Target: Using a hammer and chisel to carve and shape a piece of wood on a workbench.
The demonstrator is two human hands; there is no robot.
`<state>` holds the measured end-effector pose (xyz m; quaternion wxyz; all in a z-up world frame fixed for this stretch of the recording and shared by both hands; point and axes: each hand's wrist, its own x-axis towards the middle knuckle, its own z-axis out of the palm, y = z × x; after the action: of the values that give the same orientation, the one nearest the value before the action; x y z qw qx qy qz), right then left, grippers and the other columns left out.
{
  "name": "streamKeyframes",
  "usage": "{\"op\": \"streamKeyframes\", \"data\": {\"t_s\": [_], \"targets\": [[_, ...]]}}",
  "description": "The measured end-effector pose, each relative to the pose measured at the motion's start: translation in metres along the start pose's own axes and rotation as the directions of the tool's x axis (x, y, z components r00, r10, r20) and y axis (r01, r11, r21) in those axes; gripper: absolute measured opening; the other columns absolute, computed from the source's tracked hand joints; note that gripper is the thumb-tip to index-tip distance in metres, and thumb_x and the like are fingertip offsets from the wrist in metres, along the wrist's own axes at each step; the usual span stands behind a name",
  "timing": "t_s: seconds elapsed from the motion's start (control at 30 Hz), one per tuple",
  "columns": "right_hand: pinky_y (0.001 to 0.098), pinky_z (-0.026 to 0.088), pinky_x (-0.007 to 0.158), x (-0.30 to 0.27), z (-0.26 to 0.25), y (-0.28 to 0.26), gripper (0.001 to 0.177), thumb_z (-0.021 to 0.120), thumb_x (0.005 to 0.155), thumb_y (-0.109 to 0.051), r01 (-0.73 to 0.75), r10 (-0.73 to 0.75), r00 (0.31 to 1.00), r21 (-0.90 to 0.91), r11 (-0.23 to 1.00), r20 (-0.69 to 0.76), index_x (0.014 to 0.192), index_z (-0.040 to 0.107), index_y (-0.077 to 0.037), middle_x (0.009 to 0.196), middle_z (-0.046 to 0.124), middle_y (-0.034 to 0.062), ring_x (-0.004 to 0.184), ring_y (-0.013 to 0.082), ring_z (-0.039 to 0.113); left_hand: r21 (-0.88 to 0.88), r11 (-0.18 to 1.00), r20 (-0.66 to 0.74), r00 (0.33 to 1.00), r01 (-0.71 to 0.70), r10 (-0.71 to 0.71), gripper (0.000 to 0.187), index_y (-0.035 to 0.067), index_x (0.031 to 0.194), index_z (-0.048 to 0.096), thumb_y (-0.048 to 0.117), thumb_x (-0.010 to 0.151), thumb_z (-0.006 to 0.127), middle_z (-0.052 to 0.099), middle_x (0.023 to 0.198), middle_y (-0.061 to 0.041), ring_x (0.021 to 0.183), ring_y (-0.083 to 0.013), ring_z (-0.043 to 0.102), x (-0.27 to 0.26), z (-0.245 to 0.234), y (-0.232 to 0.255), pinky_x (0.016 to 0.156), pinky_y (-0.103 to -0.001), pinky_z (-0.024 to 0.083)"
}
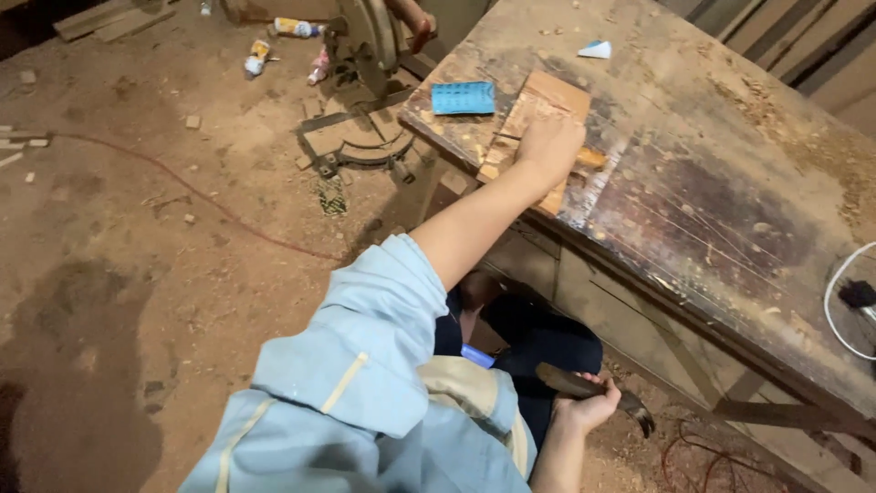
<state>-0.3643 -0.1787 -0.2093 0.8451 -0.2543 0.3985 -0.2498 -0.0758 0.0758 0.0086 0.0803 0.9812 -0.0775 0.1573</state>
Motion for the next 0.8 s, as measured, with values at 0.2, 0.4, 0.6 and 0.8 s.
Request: {"op": "streamKeyframes", "data": {"t_s": [0.2,0.4,0.6,0.8], "targets": [[0.0251,0.048,0.064,0.008,-0.003,0.002,0.018,0.055,0.098,-0.026,-0.056,0.056,0.998,-0.003,0.998,0.023,0.082,0.049,-0.019,0.07,0.049,-0.0045,0.062,0.0108,0.051,0.186,0.977,-0.043,0.993,-0.1,0.11,0.021,0.019,0.068,0.068,0.001,0.08,0.067,0.061,0.065,0.004,0.056,-0.0182,0.06,0.021,0.042,0.004,0.044,-0.033,0.046],[0.0277,0.048,0.066,0.008,-0.004,0.002,0.02,0.055,0.097,-0.026,-0.053,0.053,0.999,-0.017,0.998,-0.005,0.081,0.049,-0.018,0.071,0.048,-0.0042,0.064,0.0122,0.051,-0.381,0.908,-0.238,0.967,-0.176,0.088,0.028,0.015,0.102,0.066,-0.002,0.079,0.064,0.07,0.081,-0.004,0.059,-0.0176,0.066,-0.003,-0.052,0.01,0.044,-0.029,0.052],[0.027,0.048,0.065,0.012,-0.004,0.003,0.019,0.055,0.098,-0.025,-0.066,0.066,0.998,0.028,0.997,0.008,0.081,0.049,-0.019,0.07,0.047,-0.0044,0.062,0.0119,0.049,-0.66,0.744,-0.11,0.993,-0.099,0.034,0.059,0.021,0.127,0.056,0.036,0.077,0.083,0.073,0.108,-0.006,0.087,-0.0165,0.069,-0.008,-0.084,-0.02,0.071,-0.029,0.059],[0.0274,0.047,0.065,0.017,-0.006,0.007,0.021,0.056,0.096,-0.026,-0.058,0.058,0.998,0.008,0.998,0.023,0.079,0.047,-0.018,0.069,0.046,-0.0039,0.062,0.0125,0.05,-0.576,0.817,0.012,0.998,-0.039,0.056,0.029,0.02,0.114,0.065,0.025,0.086,0.073,0.071,0.083,-0.003,0.058,-0.0176,0.058,-0.07,-0.112,-0.055,0.051,-0.032,0.047]]}}
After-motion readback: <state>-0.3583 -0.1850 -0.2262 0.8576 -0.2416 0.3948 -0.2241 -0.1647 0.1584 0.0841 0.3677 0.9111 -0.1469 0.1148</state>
